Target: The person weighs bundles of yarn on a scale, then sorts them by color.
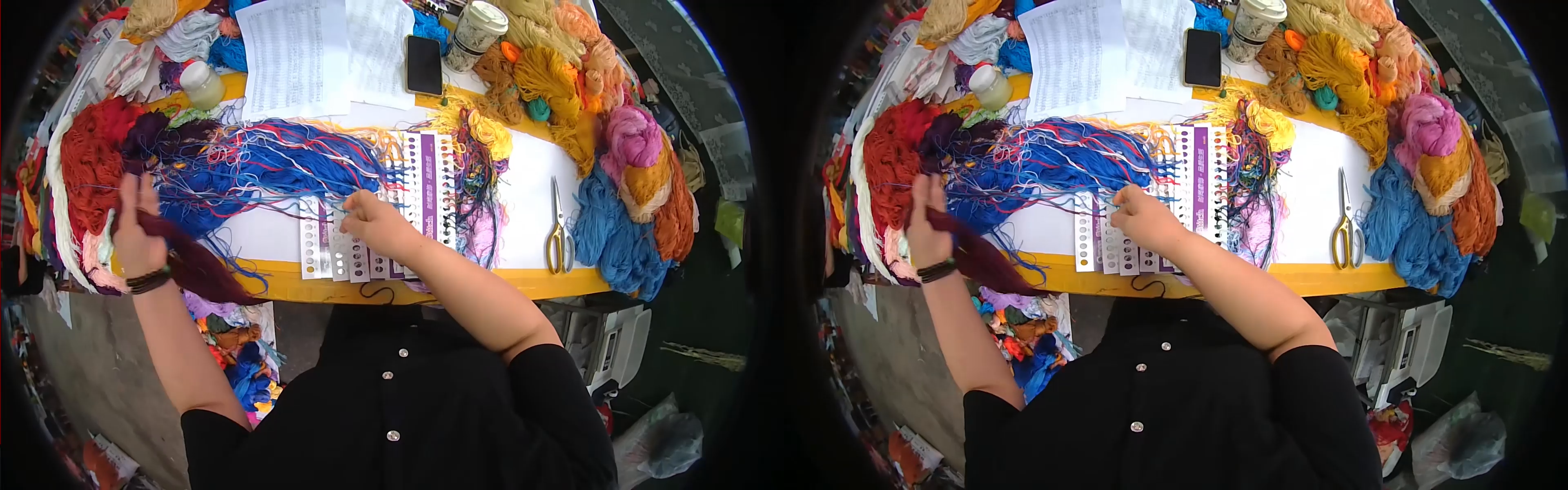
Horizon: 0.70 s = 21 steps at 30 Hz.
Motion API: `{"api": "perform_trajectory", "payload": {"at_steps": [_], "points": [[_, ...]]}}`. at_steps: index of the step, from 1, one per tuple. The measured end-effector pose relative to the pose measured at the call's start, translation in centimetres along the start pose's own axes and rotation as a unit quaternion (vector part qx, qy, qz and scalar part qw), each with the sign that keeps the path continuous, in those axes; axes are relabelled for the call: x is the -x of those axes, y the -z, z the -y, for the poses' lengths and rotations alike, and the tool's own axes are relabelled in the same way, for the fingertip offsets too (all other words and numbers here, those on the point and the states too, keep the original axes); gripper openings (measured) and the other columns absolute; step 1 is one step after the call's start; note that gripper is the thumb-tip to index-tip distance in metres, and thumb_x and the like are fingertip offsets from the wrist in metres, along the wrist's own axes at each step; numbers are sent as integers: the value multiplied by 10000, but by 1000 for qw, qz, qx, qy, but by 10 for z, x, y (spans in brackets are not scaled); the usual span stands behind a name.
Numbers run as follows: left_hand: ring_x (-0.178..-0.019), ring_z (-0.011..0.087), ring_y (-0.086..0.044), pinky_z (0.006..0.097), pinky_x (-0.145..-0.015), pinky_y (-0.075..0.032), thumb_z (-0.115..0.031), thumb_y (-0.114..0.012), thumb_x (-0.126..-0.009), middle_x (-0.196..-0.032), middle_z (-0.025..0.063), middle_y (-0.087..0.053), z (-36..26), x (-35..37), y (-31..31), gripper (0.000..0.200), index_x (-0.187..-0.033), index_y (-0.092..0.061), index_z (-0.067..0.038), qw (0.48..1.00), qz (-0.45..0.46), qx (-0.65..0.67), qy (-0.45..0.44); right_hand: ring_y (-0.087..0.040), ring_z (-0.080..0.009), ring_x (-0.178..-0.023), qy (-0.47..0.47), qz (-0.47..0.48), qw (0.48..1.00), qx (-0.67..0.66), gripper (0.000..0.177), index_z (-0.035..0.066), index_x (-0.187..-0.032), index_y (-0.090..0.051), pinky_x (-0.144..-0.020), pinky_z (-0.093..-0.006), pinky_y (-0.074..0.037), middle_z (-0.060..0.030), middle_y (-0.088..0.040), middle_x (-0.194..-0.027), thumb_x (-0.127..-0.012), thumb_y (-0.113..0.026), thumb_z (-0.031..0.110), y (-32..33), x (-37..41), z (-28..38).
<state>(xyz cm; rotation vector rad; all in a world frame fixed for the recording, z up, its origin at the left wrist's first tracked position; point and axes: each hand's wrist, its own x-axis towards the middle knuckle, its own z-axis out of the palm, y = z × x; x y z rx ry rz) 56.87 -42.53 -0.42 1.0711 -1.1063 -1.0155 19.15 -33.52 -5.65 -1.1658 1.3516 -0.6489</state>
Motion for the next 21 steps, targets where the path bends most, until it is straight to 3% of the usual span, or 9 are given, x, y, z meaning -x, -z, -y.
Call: {"api": "perform_trajectory", "payload": {"at_steps": [1, 2, 3, 4, 5, 6, 12, 19, 21], "points": [[-1331, 261, -396, 363, -1087, -347, -176, -514, -970, -1412, 152, -434, 15, 7, 11, 503, -1409, -363, 17, 977, 40, -208, -7, -621, -184, -793, 2, -18, 1000, -5, 250, 30, -1075, -524, -712, -309, -482, -116, -674, -913, -889, -600, 179, -4, 4, 3], [-1272, 241, -466, 368, -1048, -382, -243, -497, -981, -1344, 153, -507, 6, 31, -23, 474, -1361, -432, 32, 986, 34, 116, 117, -619, -180, -759, 4, -37, 999, -12, 217, 33, -1038, -551, -685, -308, -484, -108, -670, -880, -883, -612, 171, -9, 6, 6], [-1233, 225, -497, 370, -998, -424, -233, -504, -971, -1283, 171, -545, -21, 58, -71, 448, -1317, -473, 49, 983, 50, 44, 170, -604, -176, -698, 88, -81, 992, -27, 165, 31, -967, -611, -638, -308, -482, -93, -652, -815, -872, -633, 164, -17, 17, 20], [-1118, 216, -580, 340, -901, -482, -191, -504, -952, -1174, 183, -608, -2, 79, -79, 429, -1307, -478, 47, 975, 175, -138, -7, -568, -125, -708, 141, -70, 987, -28, 149, 16, -968, -626, -643, -278, -465, -68, -630, -811, -876, -641, 132, -21, 30, 42], [-949, 201, -648, 306, -803, -513, -137, -479, -935, -1046, 162, -663, -8, 97, -94, 426, -1320, -463, 45, 961, 167, 44, 217, -532, -74, -718, 192, -57, 979, -30, 133, 1, -970, -642, -647, -248, -448, -43, -608, -806, -880, -648, 99, -24, 41, 60], [-793, 164, -658, 279, -720, -519, -112, -457, -933, -938, 129, -686, -32, 118, -125, 423, -1323, -456, 51, 946, 166, 88, 264, -550, -79, -740, 248, -48, 967, 17, 138, -2, -975, -667, -663, -256, -455, -50, -615, -817, -874, -655, 92, -26, 46, 67], [-807, 150, -624, 269, -681, -518, -2, -400, -923, -1099, 122, -623, -42, 139, -159, 469, -1390, -395, 41, 925, 261, 119, 250, -590, -138, -665, 62, 116, 952, -275, 116, -45, -924, -650, -575, -268, -467, -65, -623, -840, -921, -595, 57, -27, 57, 80], [-902, 302, -676, 397, -796, -554, -52, -465, -905, -1050, 218, -659, -21, 139, -132, 278, -1159, -550, 25, 878, 194, 342, 272, -631, -203, -846, 106, 16, 884, -454, 169, 11, -952, -601, -795, -349, -492, -146, -654, -968, -900, -612, 171, 25, 82, 91], [-615, 146, -585, 263, -559, -474, -69, -478, -925, -920, 100, -676, -26, 124, -105, 239, -1138, -584, -44, 906, 52, 312, 280, -548, -175, -655, 190, 54, 846, -495, 145, 60, -812, -530, -713, -329, -474, -47, -569, -730, -907, -533, 171, 102, 107, 89]]}}
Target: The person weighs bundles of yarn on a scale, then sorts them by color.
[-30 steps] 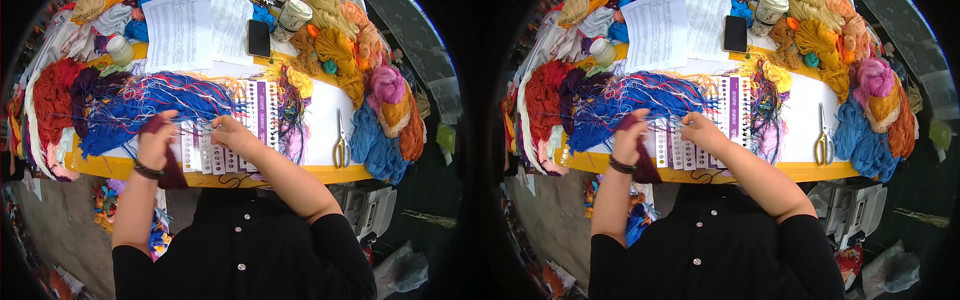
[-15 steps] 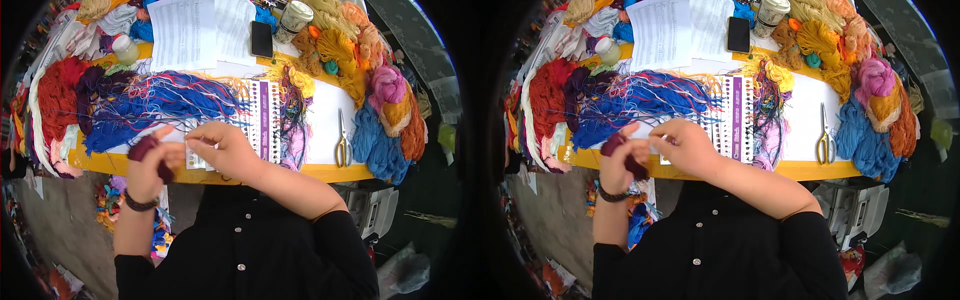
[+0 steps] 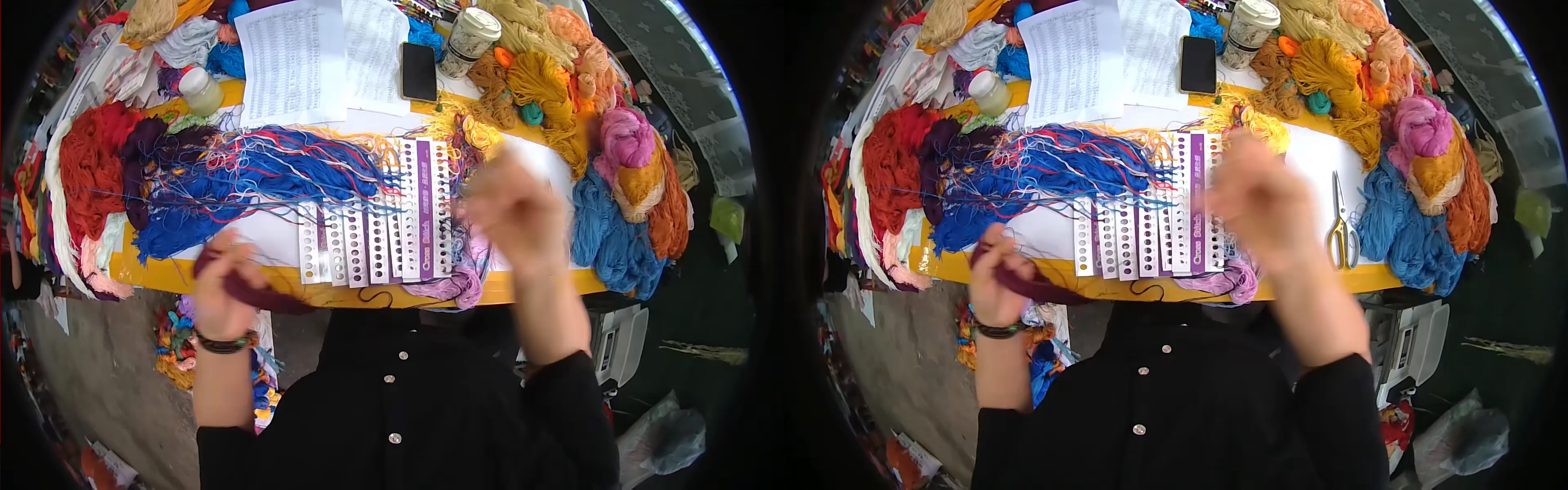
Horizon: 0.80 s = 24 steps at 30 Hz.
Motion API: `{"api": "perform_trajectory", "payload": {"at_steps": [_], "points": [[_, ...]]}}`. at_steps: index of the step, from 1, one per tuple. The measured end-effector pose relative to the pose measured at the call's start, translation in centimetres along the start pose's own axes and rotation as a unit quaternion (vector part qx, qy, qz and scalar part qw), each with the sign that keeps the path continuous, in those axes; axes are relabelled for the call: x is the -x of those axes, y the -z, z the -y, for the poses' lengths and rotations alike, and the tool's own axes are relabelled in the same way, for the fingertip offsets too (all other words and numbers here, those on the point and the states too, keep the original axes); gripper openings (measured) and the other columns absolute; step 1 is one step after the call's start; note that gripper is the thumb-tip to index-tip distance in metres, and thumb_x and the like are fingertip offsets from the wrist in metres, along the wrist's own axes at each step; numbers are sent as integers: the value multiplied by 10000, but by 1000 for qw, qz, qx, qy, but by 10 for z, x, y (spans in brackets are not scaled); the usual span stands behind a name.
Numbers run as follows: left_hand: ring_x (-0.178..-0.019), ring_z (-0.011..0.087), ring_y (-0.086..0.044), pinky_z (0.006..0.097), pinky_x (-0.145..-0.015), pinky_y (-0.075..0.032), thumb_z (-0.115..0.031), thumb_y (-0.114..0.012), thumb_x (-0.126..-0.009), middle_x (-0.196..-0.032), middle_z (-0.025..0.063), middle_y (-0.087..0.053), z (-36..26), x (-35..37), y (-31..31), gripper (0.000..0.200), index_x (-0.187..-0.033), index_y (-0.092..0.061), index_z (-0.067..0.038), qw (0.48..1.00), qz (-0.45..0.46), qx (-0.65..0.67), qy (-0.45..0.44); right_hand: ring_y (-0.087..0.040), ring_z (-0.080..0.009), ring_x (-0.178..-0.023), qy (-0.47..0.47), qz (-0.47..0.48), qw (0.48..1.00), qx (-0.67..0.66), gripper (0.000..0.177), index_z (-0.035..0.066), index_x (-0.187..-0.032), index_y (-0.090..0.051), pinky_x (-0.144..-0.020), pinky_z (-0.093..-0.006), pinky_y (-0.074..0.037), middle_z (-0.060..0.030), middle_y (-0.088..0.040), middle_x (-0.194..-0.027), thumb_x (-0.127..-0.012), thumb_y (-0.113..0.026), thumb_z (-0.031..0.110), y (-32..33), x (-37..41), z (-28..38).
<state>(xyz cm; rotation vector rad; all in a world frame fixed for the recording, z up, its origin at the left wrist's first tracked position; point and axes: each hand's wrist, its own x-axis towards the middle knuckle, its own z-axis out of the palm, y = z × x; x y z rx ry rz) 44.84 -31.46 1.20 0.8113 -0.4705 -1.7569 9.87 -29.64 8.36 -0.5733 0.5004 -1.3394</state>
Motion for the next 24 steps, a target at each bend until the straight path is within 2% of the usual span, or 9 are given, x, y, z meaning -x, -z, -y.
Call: {"api": "perform_trajectory", "payload": {"at_steps": [2, 3, 6, 7, 8, 11, 12, 20, 24], "points": [[-497, 5, -320, 150, -441, -276, -86, -424, -963, -970, 23, -662, -52, -4, 46, 350, -1305, -496, -69, 993, -97, -13, -70, -479, -94, -585, 236, -115, 911, 318, 184, 57, -758, -562, -573, -202, -416, -6, -513, -654, -907, -583, 162, 41, 33, 111], [-491, 1, -313, 153, -428, -264, -93, -407, -966, -1019, 18, -659, -62, -7, 76, 397, -1362, -438, -71, 990, -94, -48, -89, -541, -66, -635, 385, -415, 727, 388, 95, 22, -865, -659, -595, -182, -430, -24, -597, -714, -887, -623, 106, 38, 31, 119], [-464, 6, -300, 169, -399, -225, -144, -476, -943, -1006, 10, -654, -48, -17, 60, 363, -1280, -516, -15, 977, -74, -194, -55, -633, -118, -752, 364, -332, 560, 666, 134, 37, -991, -690, -677, -244, -493, -69, -691, -843, -885, -631, 94, 48, 23, 87], [-454, 9, -298, 179, -393, -214, -166, -512, -927, -962, 7, -647, -29, -22, 37, 363, -1246, -543, 3, 974, -40, -223, 9, -649, -159, -766, 218, -333, 543, 740, 152, 64, -999, -700, -704, -290, -505, -89, -704, -850, -893, -611, 124, 61, 17, 50], [-481, 10, -335, 167, -410, -217, -200, -523, -926, -1010, 23, -659, -8, -29, 22, 351, -1211, -570, 0, 971, 6, -223, 82, -653, -224, -737, 107, -195, 652, 725, 171, 74, -955, -708, -704, -329, -507, -128, -686, -816, -897, -598, 192, 97, -1, 2], [-863, 119, -613, 216, -561, -413, -301, -544, -929, -1174, 62, -634, 40, -50, -25, 358, -1199, -594, -72, 935, 30, -253, 247, -632, -334, -712, -72, -40, 755, 651, 207, 44, -862, -695, -678, -389, -502, -175, -646, -746, -848, -588, 220, 42, -28, -103], [-903, 140, -627, 253, -629, -467, -325, -551, -923, -1177, 52, -630, 50, -57, -23, 352, -1174, -604, -84, 930, 41, -234, 281, -607, -153, -572, -128, -38, 738, 662, 235, 32, -880, -713, -575, -311, -495, -83, -654, -678, -881, -612, 244, 47, -37, -120], [-845, 135, -616, 247, -642, -492, -110, -602, -875, -1006, 52, -640, 85, -74, -33, 210, -1072, -554, -56, 925, 29, -322, 201, -539, -119, -507, -219, -89, 842, 484, 230, -3, -771, -670, -498, -269, -444, -47, -568, -582, -860, -576, 187, 65, -50, -131], [-718, 92, -601, 217, -586, -449, -89, -651, -823, -882, 30, -650, 94, -80, -34, 270, -1065, -554, -17, 907, 49, -391, 147, -547, -148, -523, -219, -83, 813, 532, 247, -10, -768, -656, -522, -293, -456, -74, -569, -587, -859, -586, 209, 60, -50, -130]]}}
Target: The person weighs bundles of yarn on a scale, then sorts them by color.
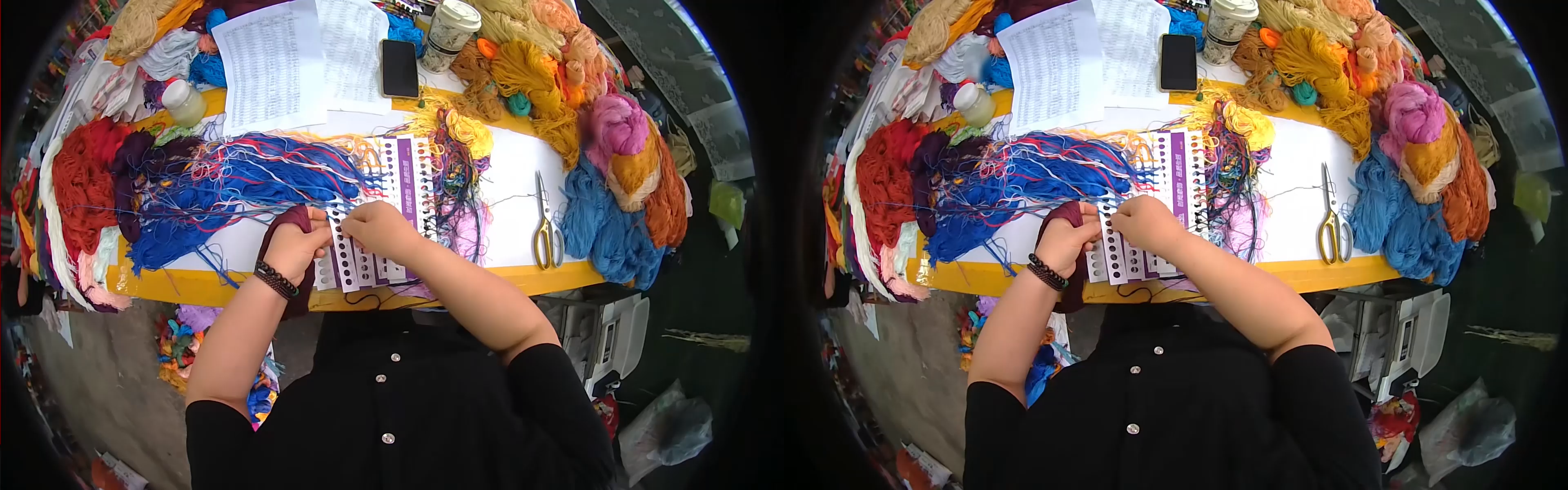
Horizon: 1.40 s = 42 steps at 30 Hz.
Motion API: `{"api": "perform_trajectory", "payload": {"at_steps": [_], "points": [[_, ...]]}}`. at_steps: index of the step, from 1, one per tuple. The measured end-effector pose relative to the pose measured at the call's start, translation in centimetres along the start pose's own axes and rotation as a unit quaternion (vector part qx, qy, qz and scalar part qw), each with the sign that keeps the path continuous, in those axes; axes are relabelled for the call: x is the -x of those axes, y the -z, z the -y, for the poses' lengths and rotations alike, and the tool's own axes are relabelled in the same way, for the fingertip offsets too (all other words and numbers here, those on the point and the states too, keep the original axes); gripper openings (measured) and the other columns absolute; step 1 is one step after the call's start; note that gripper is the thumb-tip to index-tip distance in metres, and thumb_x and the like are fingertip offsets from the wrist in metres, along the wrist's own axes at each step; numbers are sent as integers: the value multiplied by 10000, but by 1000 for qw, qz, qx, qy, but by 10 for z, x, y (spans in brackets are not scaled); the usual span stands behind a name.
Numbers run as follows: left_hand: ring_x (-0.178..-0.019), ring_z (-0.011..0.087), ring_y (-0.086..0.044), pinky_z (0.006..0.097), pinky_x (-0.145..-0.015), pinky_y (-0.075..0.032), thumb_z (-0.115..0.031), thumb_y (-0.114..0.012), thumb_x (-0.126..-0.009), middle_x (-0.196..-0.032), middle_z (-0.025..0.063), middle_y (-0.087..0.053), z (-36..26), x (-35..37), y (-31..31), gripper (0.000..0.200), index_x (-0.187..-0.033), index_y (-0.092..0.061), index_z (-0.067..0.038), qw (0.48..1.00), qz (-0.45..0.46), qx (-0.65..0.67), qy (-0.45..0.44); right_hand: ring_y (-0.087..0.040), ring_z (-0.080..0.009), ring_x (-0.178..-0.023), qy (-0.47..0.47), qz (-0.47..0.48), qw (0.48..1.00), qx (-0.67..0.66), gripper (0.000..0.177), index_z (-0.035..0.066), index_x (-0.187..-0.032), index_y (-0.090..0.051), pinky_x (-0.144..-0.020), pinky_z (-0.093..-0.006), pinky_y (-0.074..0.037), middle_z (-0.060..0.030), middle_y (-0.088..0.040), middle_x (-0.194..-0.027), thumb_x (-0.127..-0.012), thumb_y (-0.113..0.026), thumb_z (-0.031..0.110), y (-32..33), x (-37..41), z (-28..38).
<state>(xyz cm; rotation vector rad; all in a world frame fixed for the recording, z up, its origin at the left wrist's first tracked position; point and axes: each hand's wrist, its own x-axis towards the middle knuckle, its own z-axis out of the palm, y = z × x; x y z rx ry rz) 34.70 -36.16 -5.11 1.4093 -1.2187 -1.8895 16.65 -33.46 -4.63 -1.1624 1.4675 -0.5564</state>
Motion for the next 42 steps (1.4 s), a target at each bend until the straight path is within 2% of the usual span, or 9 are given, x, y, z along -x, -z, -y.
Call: {"api": "perform_trajectory", "payload": {"at_steps": [8, 13, 17, 25, 27, 30, 32, 36, 42], "points": [[-638, 104, -609, 220, -566, -465, -41, -657, -782, -808, 58, -680, -2, 0, 8, 290, -1045, -562, 38, 977, -39, -165, -132, -666, -226, -699, 101, -40, 984, 140, 239, 25, -909, -663, -650, -341, -511, -154, -668, -747, -872, -573, 243, -4, 2, -7], [-729, 100, -613, 201, -651, -470, -36, -617, -875, -904, 105, -677, -24, 18, 3, 220, -1078, -546, 11, 974, 19, 225, -13, -585, -106, -666, 27, -2, 995, -99, 182, 43, -1065, -544, -605, -249, -461, -69, -674, -780, -913, -556, 142, -4, 5, -16], [-702, 96, -616, 217, -608, -485, -9, -609, -837, -954, 50, -677, -9, 9, -9, 421, -1248, -517, 4, 992, 45, -60, -105, -536, -72, -695, 7, 52, 928, -368, 182, 55, -1095, -522, -631, -200, -421, -40, -645, -796, -921, -546, 102, 3, 7, -13], [-800, 122, -571, 255, -729, -501, -84, -563, -866, -913, 38, -593, -36, 26, 83, 190, -1023, -619, 7, 958, -97, -62, -261, -619, -167, -802, 38, 7, 997, -60, 251, 25, -1109, -503, -725, -292, -473, -87, -682, -882, -894, -577, 133, -5, 6, -17], [-787, 151, -578, 245, -787, -495, 11, -525, -876, -908, 65, -580, -56, 32, 146, 270, -1144, -535, 47, 950, -41, 219, -218, -629, -179, -817, 39, 10, 998, -51, 261, 21, -1113, -500, -737, -295, -477, -93, -681, -886, -894, -580, 138, -5, 4, -17], [-1306, 251, -433, 319, -1057, -394, -100, -529, -957, -1392, 162, -437, -68, 36, 178, 429, -1344, -419, 50, 892, -149, 263, -337, -642, -193, -826, 38, 8, 999, -37, 260, 20, -1105, -510, -738, -301, -488, -103, -677, -887, -890, -588, 145, -6, 4, -18], [-1256, 270, -471, 370, -1030, -400, -251, -625, -922, -1378, 149, -455, -59, 28, 164, 531, -1329, -449, 41, 902, -259, 252, -235, -644, -197, -821, 40, 2, 999, -31, 250, 24, -1094, -522, -727, -304, -493, -108, -673, -884, -888, -593, 146, -9, 7, -15], [-961, 207, -643, 330, -823, -515, -110, -508, -922, -1190, 150, -615, -24, 62, 73, 345, -1229, -549, 42, 977, -7, -46, -207, -609, -158, -775, 222, -71, 971, -52, 170, 22, -1004, -630, -676, -291, -486, -82, -641, -862, -874, -641, 131, -25, 46, 35], [-1033, 156, -581, 288, -859, -476, -8, -439, -948, -1220, 116, -581, -32, 92, 0, 451, -1392, -386, 52, 973, 95, 150, -146, -580, -109, -685, 237, -35, 967, -90, 114, -30, -916, -657, -604, -257, -460, -61, -628, -775, -905, -617, 76, -37, 62, 60]]}}
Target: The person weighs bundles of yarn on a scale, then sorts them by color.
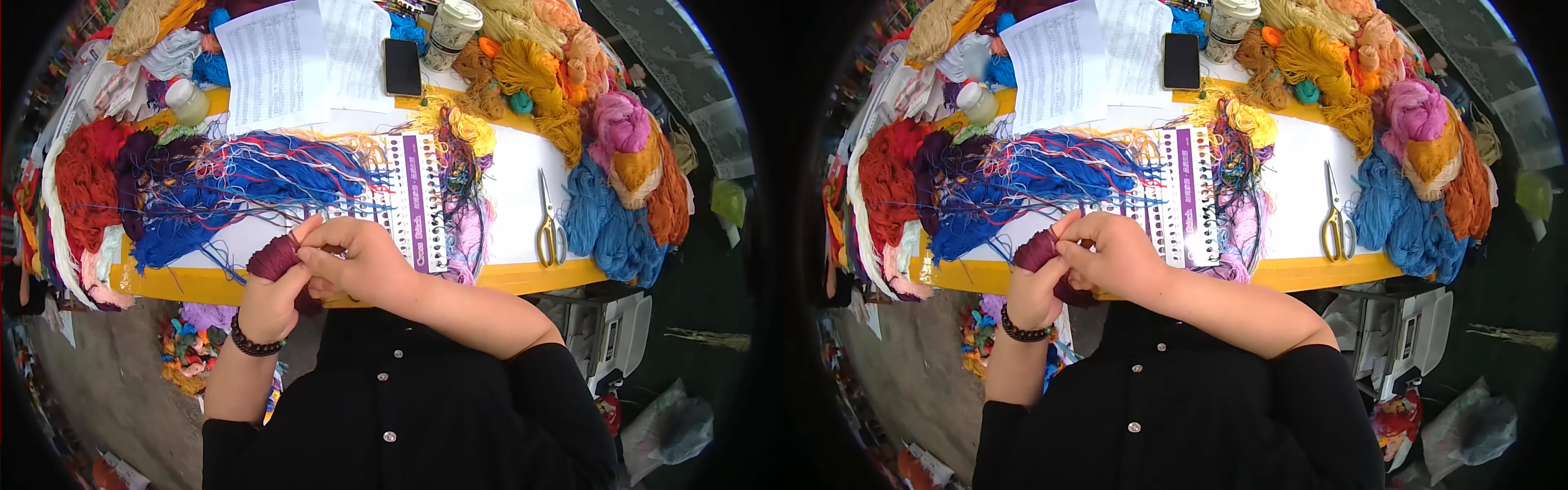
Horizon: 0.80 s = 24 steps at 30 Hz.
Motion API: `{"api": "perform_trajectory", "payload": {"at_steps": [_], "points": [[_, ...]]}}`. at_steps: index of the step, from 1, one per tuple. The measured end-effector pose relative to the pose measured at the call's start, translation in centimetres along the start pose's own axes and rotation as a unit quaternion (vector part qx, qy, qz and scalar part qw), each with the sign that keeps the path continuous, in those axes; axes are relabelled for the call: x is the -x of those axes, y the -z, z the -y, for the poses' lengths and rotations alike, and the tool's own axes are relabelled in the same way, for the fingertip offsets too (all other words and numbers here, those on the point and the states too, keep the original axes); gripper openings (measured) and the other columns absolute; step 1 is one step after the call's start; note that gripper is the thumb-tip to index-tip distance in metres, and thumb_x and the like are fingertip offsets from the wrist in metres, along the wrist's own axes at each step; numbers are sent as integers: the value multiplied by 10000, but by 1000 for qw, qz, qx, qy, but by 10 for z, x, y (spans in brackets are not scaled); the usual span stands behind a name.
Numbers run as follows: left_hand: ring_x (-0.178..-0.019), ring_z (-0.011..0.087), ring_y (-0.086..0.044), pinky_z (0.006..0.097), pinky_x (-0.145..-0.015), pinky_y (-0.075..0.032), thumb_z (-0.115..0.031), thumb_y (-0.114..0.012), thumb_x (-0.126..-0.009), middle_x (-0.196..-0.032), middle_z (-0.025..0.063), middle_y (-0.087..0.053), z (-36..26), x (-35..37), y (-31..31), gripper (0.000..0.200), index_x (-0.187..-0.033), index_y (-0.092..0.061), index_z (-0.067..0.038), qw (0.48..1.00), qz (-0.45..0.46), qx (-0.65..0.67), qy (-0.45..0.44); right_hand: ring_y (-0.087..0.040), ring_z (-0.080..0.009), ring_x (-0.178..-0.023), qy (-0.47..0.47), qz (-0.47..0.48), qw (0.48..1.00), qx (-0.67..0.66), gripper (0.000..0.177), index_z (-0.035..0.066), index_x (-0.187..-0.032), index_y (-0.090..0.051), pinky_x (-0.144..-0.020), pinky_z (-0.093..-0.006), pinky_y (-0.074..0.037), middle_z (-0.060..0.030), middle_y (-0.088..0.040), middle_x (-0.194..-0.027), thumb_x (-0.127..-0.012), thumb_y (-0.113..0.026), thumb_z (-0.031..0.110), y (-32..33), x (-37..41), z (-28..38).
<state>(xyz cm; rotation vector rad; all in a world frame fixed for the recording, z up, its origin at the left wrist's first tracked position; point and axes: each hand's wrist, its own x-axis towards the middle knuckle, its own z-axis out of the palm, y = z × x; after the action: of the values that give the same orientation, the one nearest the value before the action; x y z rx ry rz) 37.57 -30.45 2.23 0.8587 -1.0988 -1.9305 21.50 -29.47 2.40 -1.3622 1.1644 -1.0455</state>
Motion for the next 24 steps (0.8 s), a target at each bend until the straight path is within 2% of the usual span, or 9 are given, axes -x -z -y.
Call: {"api": "perform_trajectory", "payload": {"at_steps": [5, 12, 15, 17, 18, 20, 21, 22, 24], "points": [[-965, 141, -602, 260, -759, -506, -50, -447, -963, -1210, 110, -587, -3, 3, -7, 442, -1388, -390, 54, 1000, 8, 29, 3, -565, -102, -579, -116, 72, 949, -283, 116, -50, -890, -617, -584, -247, -456, -53, -609, -695, -929, -561, 43, 4, 6, 1], [-680, 152, -634, 251, -646, -522, -183, -411, -1012, -988, 110, -674, 16, -1, -1, 395, -1338, -446, 37, 999, -7, -30, -43, -604, -132, -611, -85, 68, 975, -193, 109, -53, -937, -616, -587, -249, -472, -78, -619, -712, -933, -544, 29, 14, 11, 7], [-691, 154, -635, 294, -665, -529, -236, -408, -1021, -903, 107, -685, 13, 1, -10, 347, -1244, -511, 9, 996, -71, 48, -28, -639, -204, -921, 34, 12, 981, -188, 131, -42, -989, -645, -825, -304, -487, -146, -654, -965, -902, -592, 39, 25, 12, 2], [-691, 158, -634, 344, -690, -521, -261, -416, -1020, -895, 99, -687, 10, 3, 5, 296, -1182, -542, -48, 988, -85, 125, -30, -614, -207, -1025, -97, -6, 932, -350, 134, 7, -913, -663, -911, -336, -463, -117, -660, -988, -884, -631, 134, 57, 20, 18], [-696, 160, -636, 351, -692, -516, -263, -420, -1019, -896, 89, -689, 8, 6, 23, 290, -1187, -547, -64, 979, -87, 181, -28, -630, -228, -990, -54, 26, 896, -441, 161, 28, -945, -619, -937, -364, -462, -126, -653, -1006, -899, -598, 181, 87, 25, 25], [-503, 40, -424, 202, -468, -364, -289, -471, -1002, -813, -18, -626, -3, 10, 75, 292, -1208, -553, -99, 974, -61, 208, -57, -541, -154, -649, 59, 10, 905, -422, 92, 59, -938, -532, -637, -279, -478, -29, -514, -703, -928, -525, 151, 166, 38, 40], [-472, 5, -312, 158, -416, -260, -275, -467, -1006, -807, -42, -588, -16, 15, 88, 292, -1221, -546, -94, 962, -198, 180, -53, -429, -90, -538, 85, -109, 943, -303, 92, 64, -882, -531, -484, -219, -349, 18, -399, -611, -927, -525, 143, 202, 47, 54], [-477, -9, -322, 144, -413, -243, -244, -446, -1015, -860, -43, -604, -18, 21, 118, 293, -1244, -534, -83, 961, -173, 196, -87, -369, -34, -510, 92, -335, 930, -123, 114, 50, -858, -592, -456, -190, -253, 40, -421, -594, -914, -563, 145, 226, 56, 64], [-474, -12, -306, 149, -405, -222, -239, -433, -1019, -875, -35, -622, -32, 27, 134, 307, -1258, -530, -73, 961, -221, 132, -104, -558, -58, -634, 117, -557, 782, 253, 140, -9, -948, -698, -591, -178, -441, -5, -644, -750, -884, -638, 100, 266, 69, 59]]}}
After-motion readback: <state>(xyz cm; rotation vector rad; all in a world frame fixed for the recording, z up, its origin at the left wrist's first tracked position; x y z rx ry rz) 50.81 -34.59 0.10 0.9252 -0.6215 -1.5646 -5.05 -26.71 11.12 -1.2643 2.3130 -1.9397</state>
